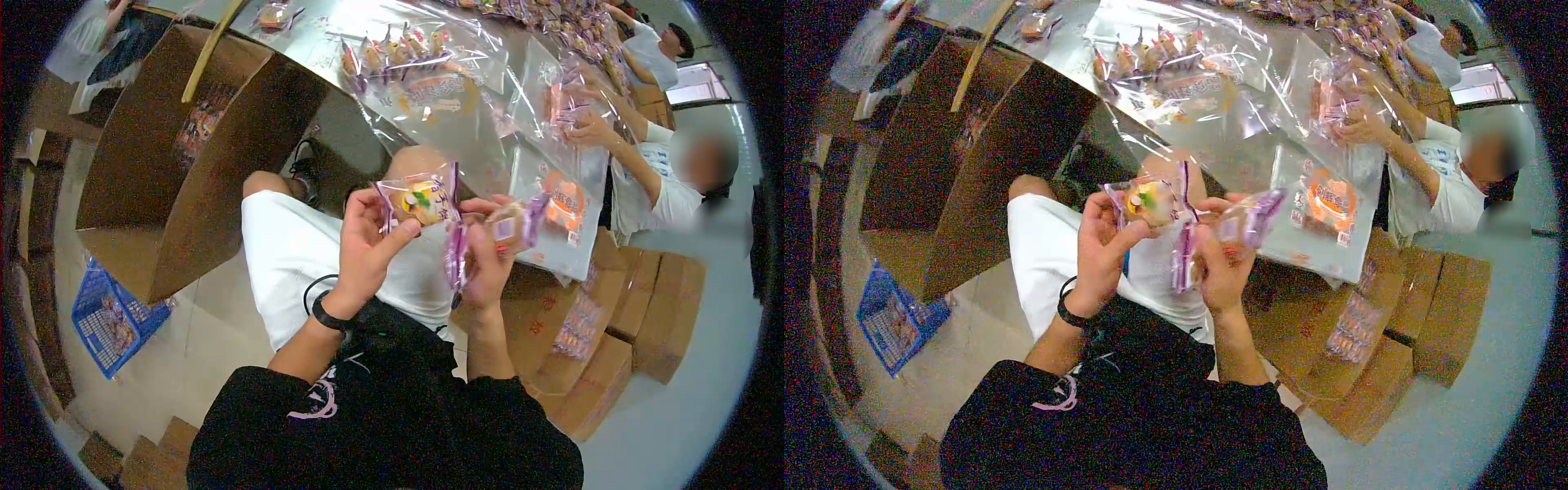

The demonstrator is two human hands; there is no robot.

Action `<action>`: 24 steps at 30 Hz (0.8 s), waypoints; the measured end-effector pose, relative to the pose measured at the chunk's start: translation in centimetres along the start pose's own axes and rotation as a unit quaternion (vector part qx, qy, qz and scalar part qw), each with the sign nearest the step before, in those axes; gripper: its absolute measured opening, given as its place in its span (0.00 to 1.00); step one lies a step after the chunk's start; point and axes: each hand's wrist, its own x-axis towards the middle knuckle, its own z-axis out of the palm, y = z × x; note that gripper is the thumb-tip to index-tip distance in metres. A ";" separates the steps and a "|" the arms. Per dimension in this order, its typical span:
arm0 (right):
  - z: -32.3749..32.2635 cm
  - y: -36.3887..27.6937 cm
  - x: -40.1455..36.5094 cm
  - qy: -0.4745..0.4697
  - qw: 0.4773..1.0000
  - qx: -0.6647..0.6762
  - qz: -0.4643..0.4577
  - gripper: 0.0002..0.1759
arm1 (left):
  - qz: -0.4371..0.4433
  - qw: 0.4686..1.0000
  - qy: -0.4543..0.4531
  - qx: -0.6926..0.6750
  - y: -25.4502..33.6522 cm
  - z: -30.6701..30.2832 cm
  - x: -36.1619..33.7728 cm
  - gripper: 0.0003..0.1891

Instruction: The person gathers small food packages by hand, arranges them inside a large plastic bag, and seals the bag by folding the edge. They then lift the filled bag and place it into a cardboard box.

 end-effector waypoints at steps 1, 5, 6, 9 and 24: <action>0.1 0.2 0.0 0.011 1.000 0.010 -0.001 0.33 | 0.010 1.000 -0.001 0.012 0.4 -0.1 0.0 0.30; 1.0 -0.1 0.5 0.000 0.995 0.008 -0.100 0.35 | 0.000 0.991 -0.031 0.131 1.0 -0.4 -0.9 0.31; 1.3 -0.3 0.6 -0.014 0.992 -0.052 -0.117 0.35 | -0.018 0.984 -0.055 0.167 1.3 -0.4 -1.0 0.30; 1.5 0.1 1.6 -0.137 0.967 -0.142 -0.160 0.37 | 0.007 0.960 -0.094 0.265 0.2 -1.4 -0.8 0.24; 1.6 0.5 3.8 -0.070 0.997 -0.013 -0.014 0.33 | -0.183 0.981 -0.071 -0.013 0.5 -2.1 -0.9 0.22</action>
